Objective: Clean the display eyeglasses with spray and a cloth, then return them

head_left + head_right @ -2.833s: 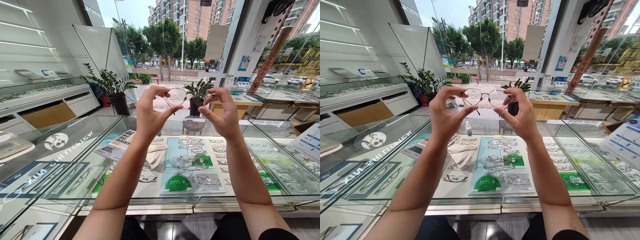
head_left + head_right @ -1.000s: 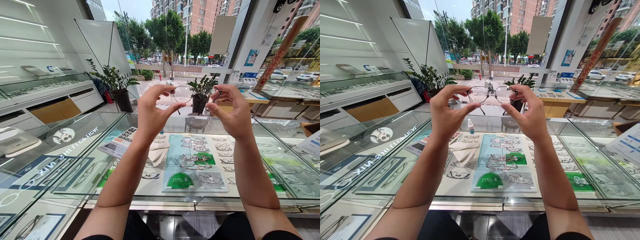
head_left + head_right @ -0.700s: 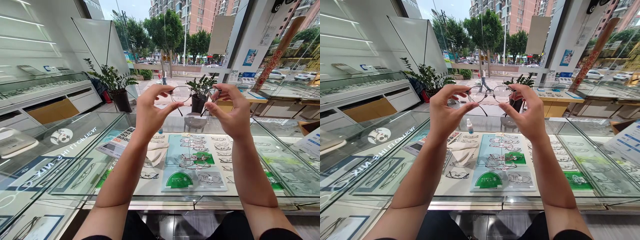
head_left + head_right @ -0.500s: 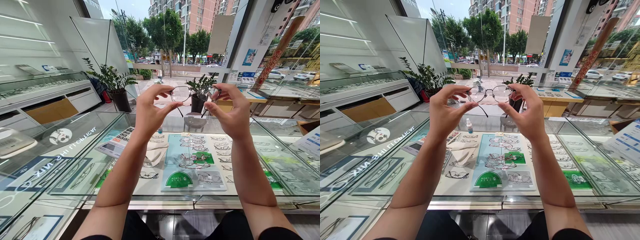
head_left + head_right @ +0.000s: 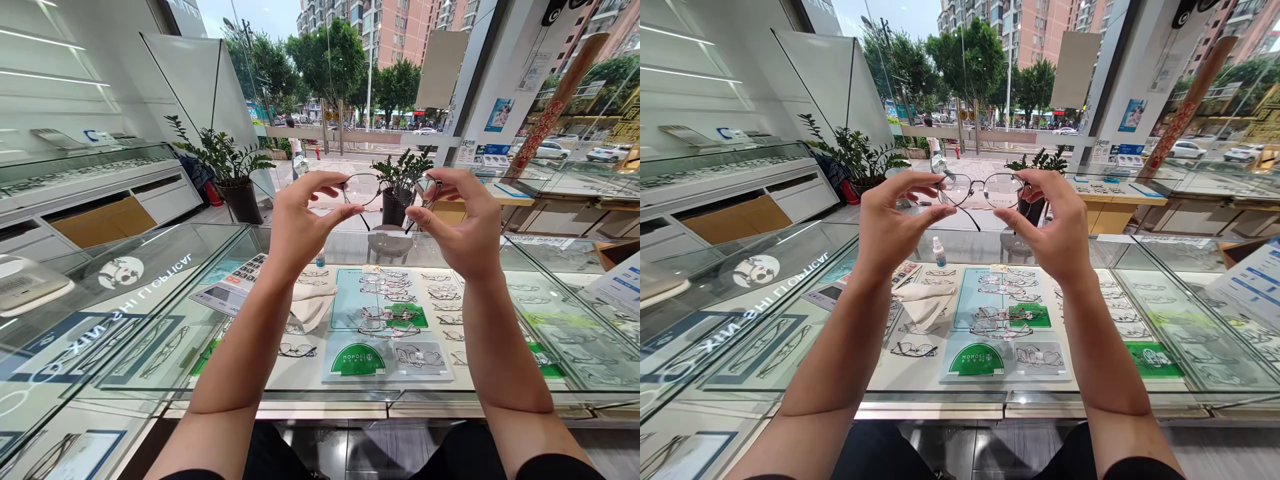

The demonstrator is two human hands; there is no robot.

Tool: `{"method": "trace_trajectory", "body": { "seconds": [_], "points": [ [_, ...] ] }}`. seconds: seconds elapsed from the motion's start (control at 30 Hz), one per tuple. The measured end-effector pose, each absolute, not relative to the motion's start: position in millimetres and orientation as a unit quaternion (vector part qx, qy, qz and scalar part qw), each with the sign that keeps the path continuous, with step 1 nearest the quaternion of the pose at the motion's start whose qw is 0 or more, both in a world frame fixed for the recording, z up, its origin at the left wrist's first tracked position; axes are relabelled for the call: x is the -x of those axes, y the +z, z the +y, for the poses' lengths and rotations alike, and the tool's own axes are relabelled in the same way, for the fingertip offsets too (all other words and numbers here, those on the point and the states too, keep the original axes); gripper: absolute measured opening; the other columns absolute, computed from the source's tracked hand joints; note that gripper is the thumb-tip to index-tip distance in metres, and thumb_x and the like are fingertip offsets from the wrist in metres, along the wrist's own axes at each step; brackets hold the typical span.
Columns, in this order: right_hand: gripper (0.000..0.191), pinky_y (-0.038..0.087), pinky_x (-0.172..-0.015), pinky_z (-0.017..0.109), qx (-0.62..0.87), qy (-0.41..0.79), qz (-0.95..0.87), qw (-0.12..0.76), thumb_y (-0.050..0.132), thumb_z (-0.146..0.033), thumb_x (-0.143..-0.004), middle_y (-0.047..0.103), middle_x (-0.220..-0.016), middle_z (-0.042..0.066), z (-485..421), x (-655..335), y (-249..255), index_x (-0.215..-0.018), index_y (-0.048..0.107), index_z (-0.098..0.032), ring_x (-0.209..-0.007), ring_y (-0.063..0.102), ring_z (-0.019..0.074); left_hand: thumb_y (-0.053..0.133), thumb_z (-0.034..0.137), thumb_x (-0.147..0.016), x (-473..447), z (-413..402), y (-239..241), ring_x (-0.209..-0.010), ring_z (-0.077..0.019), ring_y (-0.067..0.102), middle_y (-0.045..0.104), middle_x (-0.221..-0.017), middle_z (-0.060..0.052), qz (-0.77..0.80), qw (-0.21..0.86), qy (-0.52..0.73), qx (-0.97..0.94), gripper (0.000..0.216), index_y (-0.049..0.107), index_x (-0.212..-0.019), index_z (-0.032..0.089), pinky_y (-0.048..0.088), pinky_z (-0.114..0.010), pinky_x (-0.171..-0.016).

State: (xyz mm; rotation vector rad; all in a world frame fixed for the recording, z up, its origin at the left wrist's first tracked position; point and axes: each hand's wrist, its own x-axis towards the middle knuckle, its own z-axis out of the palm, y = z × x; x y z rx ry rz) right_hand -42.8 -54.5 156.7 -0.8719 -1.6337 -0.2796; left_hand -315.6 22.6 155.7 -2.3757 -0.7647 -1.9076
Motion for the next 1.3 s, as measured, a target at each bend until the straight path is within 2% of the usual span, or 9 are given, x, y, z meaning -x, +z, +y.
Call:
{"method": "trace_trajectory", "body": {
  "seconds": [0.23,0.47,0.7,1.03,1.3],
  "points": [
    [0.052,0.067,-0.107,0.057,0.392,-0.097,-0.707,0.581,0.085,-0.065,-0.097,0.082,-0.119,0.008,-53.8,41.1,156.5,-0.139,0.077,-0.038,-0.111,0.078,0.0331,0.094,0.065,-0.089,315.5,21.4,156.3,-0.100,-0.0255,0.079,0.085,-0.115,-0.006,-0.240,0.029,-0.607,0.757,0.045,0.082,-0.120,0.034,0.063,-0.044,-0.088],
    [0.058,0.066,-0.112,0.058,0.397,-0.062,-0.717,0.570,0.082,-0.070,-0.097,0.084,-0.127,0.008,-49.3,36.6,154.9,-0.145,0.076,-0.037,-0.119,0.079,0.0342,0.088,0.079,-0.087,312.8,16.2,158.0,-0.100,-0.0284,0.075,0.082,-0.107,-0.007,-0.238,0.089,-0.616,0.746,0.054,0.079,-0.115,0.033,0.061,-0.048,-0.091],
    [0.054,0.067,-0.112,0.055,0.406,-0.047,-0.720,0.561,0.078,-0.063,-0.103,0.084,-0.131,0.008,-50.2,37.6,153.7,-0.148,0.075,-0.035,-0.120,0.080,0.0319,0.086,0.083,-0.085,310.8,13.0,158.0,-0.099,-0.0293,0.072,0.080,-0.104,-0.007,-0.240,0.093,-0.622,0.739,0.056,0.079,-0.113,0.034,0.061,-0.050,-0.094],
    [0.055,0.065,-0.111,0.056,0.422,-0.021,-0.723,0.547,0.076,-0.068,-0.103,0.084,-0.133,0.009,-49.0,35.6,152.1,-0.146,0.076,-0.034,-0.119,0.079,0.0315,0.086,0.084,-0.084,309.0,16.7,154.5,-0.103,-0.0316,0.073,0.078,-0.103,-0.006,-0.243,0.115,-0.624,0.734,0.058,0.079,-0.114,0.034,0.058,-0.053,-0.100],
    [0.054,0.062,-0.113,0.060,0.446,-0.011,-0.731,0.516,0.071,-0.064,-0.107,0.082,-0.136,0.011,-49.6,34.7,150.7,-0.151,0.071,-0.033,-0.121,0.077,0.0337,0.082,0.084,-0.088,307.2,14.3,153.1,-0.102,-0.0299,0.073,0.079,-0.104,-0.006,-0.250,0.152,-0.613,0.734,0.060,0.079,-0.114,0.030,0.057,-0.050,-0.101]
  ]
}}
